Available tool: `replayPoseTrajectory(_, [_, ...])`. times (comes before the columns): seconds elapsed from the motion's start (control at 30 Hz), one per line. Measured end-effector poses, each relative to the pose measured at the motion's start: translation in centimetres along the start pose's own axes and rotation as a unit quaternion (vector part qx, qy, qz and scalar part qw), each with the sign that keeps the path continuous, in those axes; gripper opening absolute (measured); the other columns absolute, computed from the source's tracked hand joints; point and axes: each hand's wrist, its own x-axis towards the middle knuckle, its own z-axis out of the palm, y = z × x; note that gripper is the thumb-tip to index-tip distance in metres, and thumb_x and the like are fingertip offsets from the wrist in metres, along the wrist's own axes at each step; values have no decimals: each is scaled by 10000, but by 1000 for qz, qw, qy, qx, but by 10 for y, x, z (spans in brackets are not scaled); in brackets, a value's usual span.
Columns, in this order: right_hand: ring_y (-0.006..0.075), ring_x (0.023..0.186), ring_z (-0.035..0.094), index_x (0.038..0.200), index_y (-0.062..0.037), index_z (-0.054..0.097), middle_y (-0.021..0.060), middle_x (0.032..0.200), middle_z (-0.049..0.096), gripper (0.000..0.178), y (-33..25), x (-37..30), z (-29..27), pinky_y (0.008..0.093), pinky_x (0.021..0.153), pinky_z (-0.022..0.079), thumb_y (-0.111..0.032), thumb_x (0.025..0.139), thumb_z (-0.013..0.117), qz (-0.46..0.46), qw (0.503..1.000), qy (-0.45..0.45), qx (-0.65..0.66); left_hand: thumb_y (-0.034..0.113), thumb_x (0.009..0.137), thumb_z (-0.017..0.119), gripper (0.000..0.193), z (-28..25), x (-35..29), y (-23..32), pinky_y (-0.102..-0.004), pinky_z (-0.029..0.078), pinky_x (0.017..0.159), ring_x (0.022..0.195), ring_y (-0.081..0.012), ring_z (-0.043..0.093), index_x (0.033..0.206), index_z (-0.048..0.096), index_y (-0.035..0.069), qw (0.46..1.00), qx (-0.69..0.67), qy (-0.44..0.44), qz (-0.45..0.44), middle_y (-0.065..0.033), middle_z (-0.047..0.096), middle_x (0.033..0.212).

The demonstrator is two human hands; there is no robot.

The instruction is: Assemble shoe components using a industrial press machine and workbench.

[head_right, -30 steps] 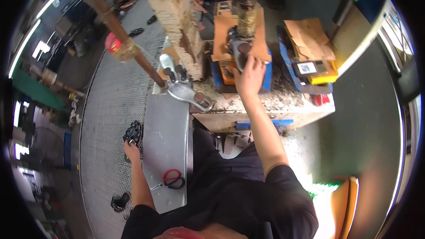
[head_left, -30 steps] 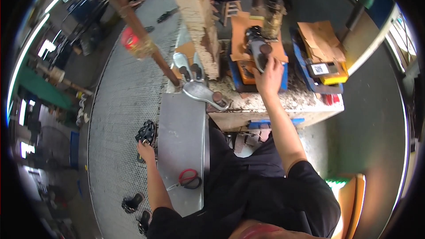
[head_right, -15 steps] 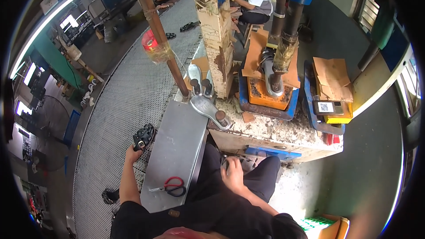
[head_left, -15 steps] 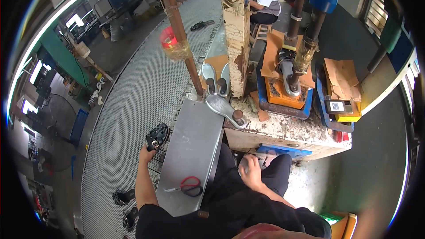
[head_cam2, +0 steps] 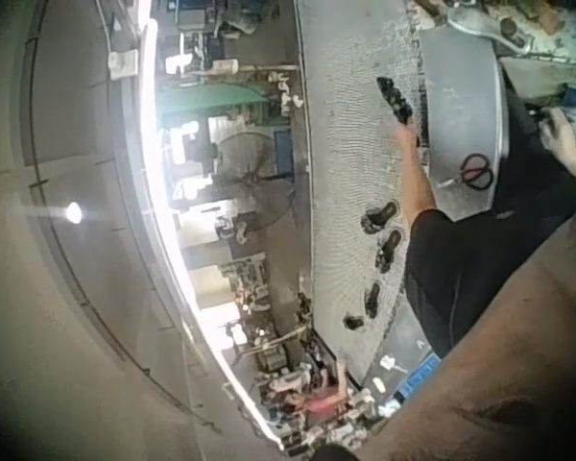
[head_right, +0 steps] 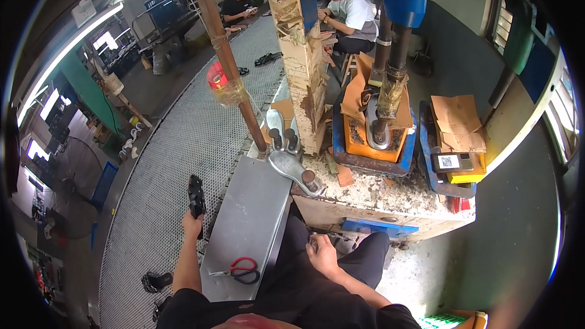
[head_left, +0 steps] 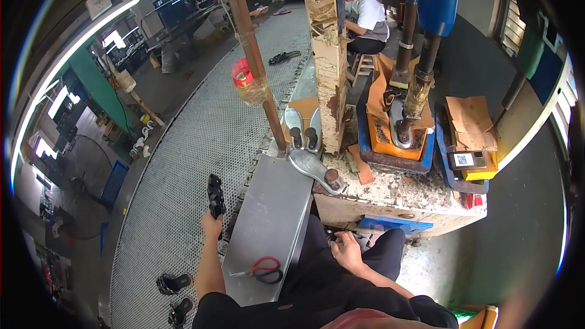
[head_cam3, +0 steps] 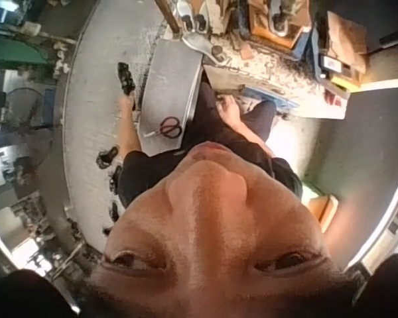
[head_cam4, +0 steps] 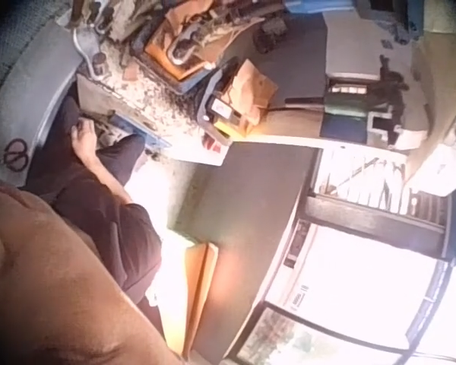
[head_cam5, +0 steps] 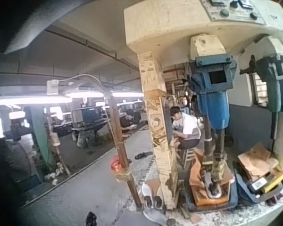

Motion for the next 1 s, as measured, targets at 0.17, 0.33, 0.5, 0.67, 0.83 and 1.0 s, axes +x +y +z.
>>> replayPoseTrajectory(0.17, [365, 957, 717, 1199, -28, 717, 163, 1068, 690, 313, 5, -5, 16, 469, 852, 592, -182, 932, 774, 4, 1000, -12, 10, 48, 947, 740, 396, 18, -16, 21, -412, 565, 892, 1004, -292, 733, 1319, 613, 4, 941, -327, 60, 56, -142, 719, 1195])
replayPoseTrajectory(0.33, [336, 947, 772, 1166, 7, 721, 186, 1082, 726, 290, 4, -15, 22, 430, 860, 601, -153, 928, 763, -1, 999, -31, 8, 83, 1049, 681, 267, 36, -54, 107, -339, 597, 749, 820, -196, 759, 1303, 642, 12, 868, -491, -65, 36, -87, 752, 1080])
replayPoseTrajectory(0.5, [340, 998, 782, 1188, 13, 716, 207, 1142, 732, 301, -4, -24, 39, 428, 881, 601, -162, 945, 749, 18, 998, -55, 15, 203, 1088, 668, 265, 52, -76, 139, -369, 632, 680, 795, -229, 766, 1291, 656, 35, 764, -614, -180, -78, -113, 762, 1048])
replayPoseTrajectory(0.67, [342, 1011, 781, 1206, 6, 716, 202, 1141, 741, 327, 2, -28, 44, 431, 881, 598, -200, 955, 752, 43, 997, -57, -2, 206, 1067, 691, 258, 79, -71, 137, -413, 659, 683, 794, -274, 772, 1246, 653, 24, 674, -694, -183, -173, -152, 745, 1012])
replayPoseTrajectory(0.83, [353, 987, 766, 1199, -3, 722, 190, 1080, 736, 317, 3, -16, 40, 444, 868, 598, -193, 948, 758, 58, 998, -38, -3, 181, 1061, 686, 272, 91, -69, 150, -415, 663, 698, 794, -285, 774, 1246, 652, -16, 690, -692, -148, -152, -159, 753, 1004])
replayPoseTrajectory(1.0, [378, 946, 736, 1144, -23, 718, 179, 1025, 719, 257, 6, 28, 18, 465, 847, 596, -133, 915, 759, 4, 999, 32, -14, 157, 1049, 682, 292, 95, -71, 162, -427, 657, 717, 817, -294, 772, 1267, 644, -33, 702, -682, -143, -150, -171, 751, 1058])
